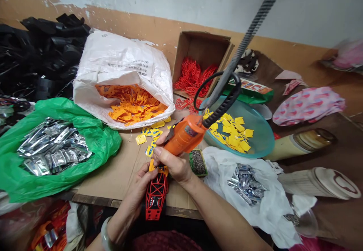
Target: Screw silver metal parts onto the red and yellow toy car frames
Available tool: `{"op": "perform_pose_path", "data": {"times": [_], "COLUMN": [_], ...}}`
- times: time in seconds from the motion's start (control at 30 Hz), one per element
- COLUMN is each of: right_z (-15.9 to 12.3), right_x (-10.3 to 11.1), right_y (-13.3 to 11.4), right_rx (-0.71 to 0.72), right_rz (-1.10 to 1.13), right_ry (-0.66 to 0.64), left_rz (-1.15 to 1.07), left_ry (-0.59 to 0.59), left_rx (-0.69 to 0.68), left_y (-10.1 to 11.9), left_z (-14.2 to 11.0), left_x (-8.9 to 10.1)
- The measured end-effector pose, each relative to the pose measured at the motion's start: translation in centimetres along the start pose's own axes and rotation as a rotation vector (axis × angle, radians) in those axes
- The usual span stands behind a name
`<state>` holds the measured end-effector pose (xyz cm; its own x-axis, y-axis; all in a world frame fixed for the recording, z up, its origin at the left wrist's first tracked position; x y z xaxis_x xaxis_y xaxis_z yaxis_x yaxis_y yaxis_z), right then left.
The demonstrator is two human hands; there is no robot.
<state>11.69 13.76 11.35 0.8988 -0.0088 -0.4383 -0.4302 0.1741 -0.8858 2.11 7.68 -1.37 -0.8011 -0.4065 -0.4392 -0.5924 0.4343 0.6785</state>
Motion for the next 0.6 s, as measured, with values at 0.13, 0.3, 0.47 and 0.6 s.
{"op": "perform_pose_path", "data": {"times": [0.13, 0.3, 0.47, 0.6], "right_z": [-0.2, 0.1, 1.7, 3.3], "right_x": [-0.3, 0.3, 3.7, 6.3], "right_y": [0.5, 0.7, -1.3, -2.1], "right_rx": [-0.019, -0.02, 0.121, 0.2], "right_rz": [-0.006, -0.005, -0.074, -0.217], "right_ry": [-0.037, 0.031, 0.255, 0.342], "left_rz": [0.034, 0.039, 0.031, -0.011], "left_ry": [-0.011, 0.002, 0.054, 0.009], "left_rx": [0.0, 0.006, 0.062, 0.047], "left_y": [-0.2, -0.2, 0.2, 1.3], "left_z": [0.0, -0.1, -0.3, -0.9], "left_x": [-0.1, 0.0, 1.1, 1.8]}}
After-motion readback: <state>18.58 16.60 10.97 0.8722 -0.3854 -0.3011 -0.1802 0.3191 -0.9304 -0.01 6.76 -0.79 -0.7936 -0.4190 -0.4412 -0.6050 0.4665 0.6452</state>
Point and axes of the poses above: each hand's wrist, its own z-axis towards the middle knuckle, its own x-axis out of the back of the hand, y = z × x, the point moved 8 cm from there along z, towards the middle knuckle, and after that the axes turned 14 degrees about y, right-handed, at the moved point
